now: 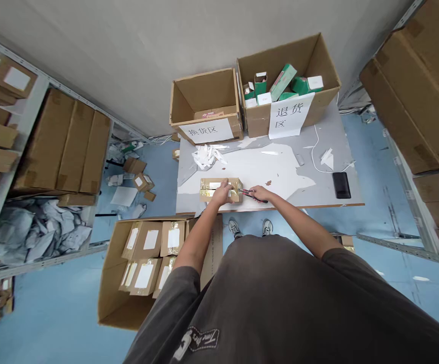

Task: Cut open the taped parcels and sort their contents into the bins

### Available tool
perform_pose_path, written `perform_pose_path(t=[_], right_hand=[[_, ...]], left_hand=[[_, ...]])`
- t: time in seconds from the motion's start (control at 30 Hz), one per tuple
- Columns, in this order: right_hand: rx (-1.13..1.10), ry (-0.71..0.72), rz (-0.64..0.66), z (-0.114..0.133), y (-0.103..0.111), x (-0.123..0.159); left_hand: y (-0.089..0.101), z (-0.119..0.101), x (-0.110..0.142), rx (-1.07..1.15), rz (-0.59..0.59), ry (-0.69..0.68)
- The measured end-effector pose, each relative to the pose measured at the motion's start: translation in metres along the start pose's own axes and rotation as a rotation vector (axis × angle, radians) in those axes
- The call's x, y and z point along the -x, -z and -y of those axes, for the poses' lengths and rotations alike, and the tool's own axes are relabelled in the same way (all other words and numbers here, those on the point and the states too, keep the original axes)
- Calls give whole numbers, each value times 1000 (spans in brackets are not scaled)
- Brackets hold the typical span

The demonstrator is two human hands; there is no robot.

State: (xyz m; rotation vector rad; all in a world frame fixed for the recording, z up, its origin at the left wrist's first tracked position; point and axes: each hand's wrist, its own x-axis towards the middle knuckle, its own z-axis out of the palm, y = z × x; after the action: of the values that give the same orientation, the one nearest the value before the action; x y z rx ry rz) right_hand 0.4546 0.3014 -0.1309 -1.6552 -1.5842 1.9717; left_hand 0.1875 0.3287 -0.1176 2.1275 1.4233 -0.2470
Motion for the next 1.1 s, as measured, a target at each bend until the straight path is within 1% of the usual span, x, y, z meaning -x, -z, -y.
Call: perform_pose_path(t=[0.13,0.27,0.47,0.57,0.63,0.73,0.83,0.9,0.93,1.03,1.1], right_hand=[[-10,1,13,3,2,-3],[40,3,15,5,2,-1],[119,61,15,-1,-11,8],[83,56,-1,-6,-16,13],[51,45,-13,-10,-15,18],[-2,26,-83,-19,-11,26],[-119,52,-172,-27,-9,33],[-235,74,-251,-31,-13,35],[-294,75,-303,-32,-16,36],[-436,60,-459,-33,-30,33],[-474,67,-520,-34,-40,31]], left_hand=[[-2,3,-2,22,-2,-16],[-2,5,-3,5,-16,-32],[-5,10,-4,-16,-29,-6],[-6,11,-3,-20,-34,-11],[-5,11,-2,-14,-38,-18],[-1,10,1,18,-53,-37],[8,9,1,44,-142,-19],[15,8,-2,-1,-184,-2],[19,8,-5,-39,-187,-2],[29,4,-17,-140,-144,-38],[34,-1,-28,-179,-76,-51]])
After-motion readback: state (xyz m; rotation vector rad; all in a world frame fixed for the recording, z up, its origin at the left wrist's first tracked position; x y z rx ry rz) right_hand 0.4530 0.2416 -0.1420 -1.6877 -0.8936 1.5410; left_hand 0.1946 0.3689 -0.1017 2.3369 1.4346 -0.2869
